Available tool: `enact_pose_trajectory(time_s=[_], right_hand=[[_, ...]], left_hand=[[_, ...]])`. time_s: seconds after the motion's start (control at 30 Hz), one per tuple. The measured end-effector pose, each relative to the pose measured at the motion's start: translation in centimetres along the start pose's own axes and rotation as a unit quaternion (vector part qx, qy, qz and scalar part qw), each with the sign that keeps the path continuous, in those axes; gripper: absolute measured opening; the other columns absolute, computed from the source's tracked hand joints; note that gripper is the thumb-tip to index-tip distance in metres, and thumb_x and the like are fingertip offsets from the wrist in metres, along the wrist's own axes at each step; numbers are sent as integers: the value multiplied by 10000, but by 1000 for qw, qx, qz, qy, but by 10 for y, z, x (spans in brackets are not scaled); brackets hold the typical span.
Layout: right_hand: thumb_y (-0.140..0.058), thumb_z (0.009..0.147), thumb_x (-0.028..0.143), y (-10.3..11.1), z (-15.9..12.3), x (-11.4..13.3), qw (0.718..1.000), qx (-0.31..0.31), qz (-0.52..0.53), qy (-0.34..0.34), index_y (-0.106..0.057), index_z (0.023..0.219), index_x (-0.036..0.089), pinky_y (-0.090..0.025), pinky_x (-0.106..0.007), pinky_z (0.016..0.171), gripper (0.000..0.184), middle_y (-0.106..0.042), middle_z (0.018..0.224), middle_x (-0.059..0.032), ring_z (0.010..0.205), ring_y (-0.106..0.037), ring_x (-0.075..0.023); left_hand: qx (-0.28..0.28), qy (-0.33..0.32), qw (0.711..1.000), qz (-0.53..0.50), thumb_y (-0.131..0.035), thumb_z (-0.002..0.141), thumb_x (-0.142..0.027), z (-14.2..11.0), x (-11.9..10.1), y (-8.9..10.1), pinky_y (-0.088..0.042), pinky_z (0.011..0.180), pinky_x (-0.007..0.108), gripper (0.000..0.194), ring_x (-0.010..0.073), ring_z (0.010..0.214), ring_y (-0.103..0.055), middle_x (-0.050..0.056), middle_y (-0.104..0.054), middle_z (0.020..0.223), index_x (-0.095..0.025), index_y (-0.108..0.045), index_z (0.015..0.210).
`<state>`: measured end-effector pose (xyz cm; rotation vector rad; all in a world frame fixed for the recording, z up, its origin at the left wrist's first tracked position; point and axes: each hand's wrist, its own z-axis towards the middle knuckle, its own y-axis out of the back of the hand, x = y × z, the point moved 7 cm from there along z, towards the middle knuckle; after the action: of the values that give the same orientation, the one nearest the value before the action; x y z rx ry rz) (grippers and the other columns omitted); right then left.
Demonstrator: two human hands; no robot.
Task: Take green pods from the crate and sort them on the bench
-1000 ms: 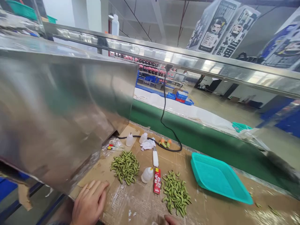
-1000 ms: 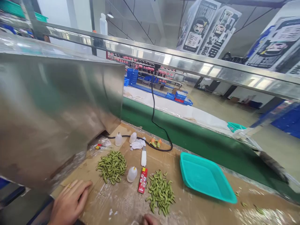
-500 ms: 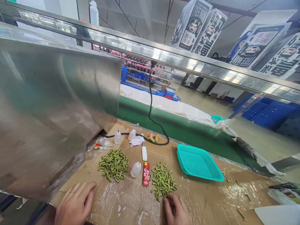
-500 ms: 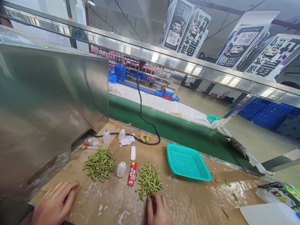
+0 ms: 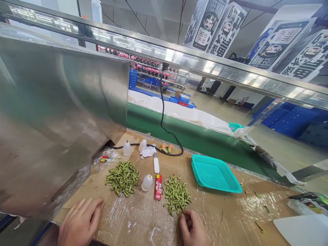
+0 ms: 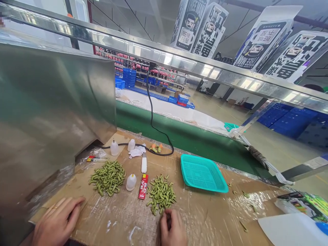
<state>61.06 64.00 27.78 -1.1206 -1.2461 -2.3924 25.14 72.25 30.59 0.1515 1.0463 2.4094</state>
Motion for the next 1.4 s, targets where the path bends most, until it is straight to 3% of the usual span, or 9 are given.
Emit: enact_pose_trajectory(time_s=[0.17, 0.5, 0.77, 0.87, 0.97, 1.1, 1.23, 1.33, 1.4], right_hand=[[-375, 853, 598, -5, 5, 5, 1000, 9, 3, 12, -611, 930, 214, -406, -314, 689, 457, -583, 831, -39, 735, -560, -196], [-405, 831, 432, -9, 8, 12, 998, 51, 9, 19, -567, 735, 240, -369, -336, 681, 269, -567, 771, -27, 727, -537, -213], [-528, 716, 337, 0, 9, 9, 993, 75, 80, -38, -631, 687, 247, -344, -352, 715, 140, -600, 775, -56, 758, -521, -243], [-575, 735, 436, -4, 3, 4, 972, 96, 189, -106, -623, 763, 214, -368, -301, 582, 229, -561, 658, -27, 605, -493, -183], [-510, 774, 555, -8, -4, 1, 926, 95, 321, -173, -524, 892, 219, -273, -216, 430, 357, -454, 572, 43, 461, -378, -111], [-522, 697, 672, -9, -3, 7, 895, 88, 398, -179, -494, 823, 233, -347, -219, 424, 457, -536, 761, -22, 597, -501, -141], [-535, 754, 608, -14, 4, 11, 916, 110, 348, -168, -554, 863, 222, -298, -204, 370, 402, -501, 594, 27, 465, -440, -117], [-599, 736, 542, -19, 7, 12, 952, 129, 247, -128, -627, 852, 214, -435, -256, 570, 348, -617, 648, -5, 624, -566, -167], [-596, 729, 519, -20, 6, 15, 974, 130, 160, -96, -675, 830, 223, -435, -322, 715, 323, -689, 801, -54, 768, -607, -238]], left_hand=[[2, 2, 1000, 2, -486, 846, -208, 1, 1, -1, -392, 687, 324, 116, 188, 739, -585, 8, -648, 735, -203, -589, 900], [4, 5, 1000, 3, -487, 837, -185, 0, 1, 1, -400, 714, 338, 122, 192, 749, -583, 8, -651, 740, -201, -594, 893], [7, 5, 1000, 3, -475, 849, -193, 1, 0, 0, -397, 713, 338, 121, 194, 751, -571, 11, -643, 735, -197, -588, 891], [7, 5, 1000, 3, -479, 848, -199, 0, 0, 0, -396, 706, 338, 120, 194, 746, -572, 7, -645, 733, -201, -590, 895], [9, 8, 1000, 2, -483, 845, -194, 0, 0, 1, -399, 721, 343, 120, 199, 766, -579, 7, -650, 746, -205, -591, 896], [11, 15, 1000, 0, -479, 848, -198, 1, -1, 1, -396, 703, 333, 119, 191, 746, -580, 1, -644, 732, -208, -593, 879], [13, 19, 1000, -4, -473, 854, -202, 2, 0, 0, -396, 704, 324, 122, 185, 751, -578, 1, -644, 742, -211, -591, 882], [7, 19, 1000, -7, -478, 851, -204, 2, 0, 1, -397, 718, 330, 119, 189, 759, -577, 5, -650, 750, -211, -592, 883], [6, 20, 1000, -8, -479, 849, -205, 2, 0, 0, -396, 721, 334, 119, 190, 756, -577, 6, -651, 750, -212, -593, 884]])
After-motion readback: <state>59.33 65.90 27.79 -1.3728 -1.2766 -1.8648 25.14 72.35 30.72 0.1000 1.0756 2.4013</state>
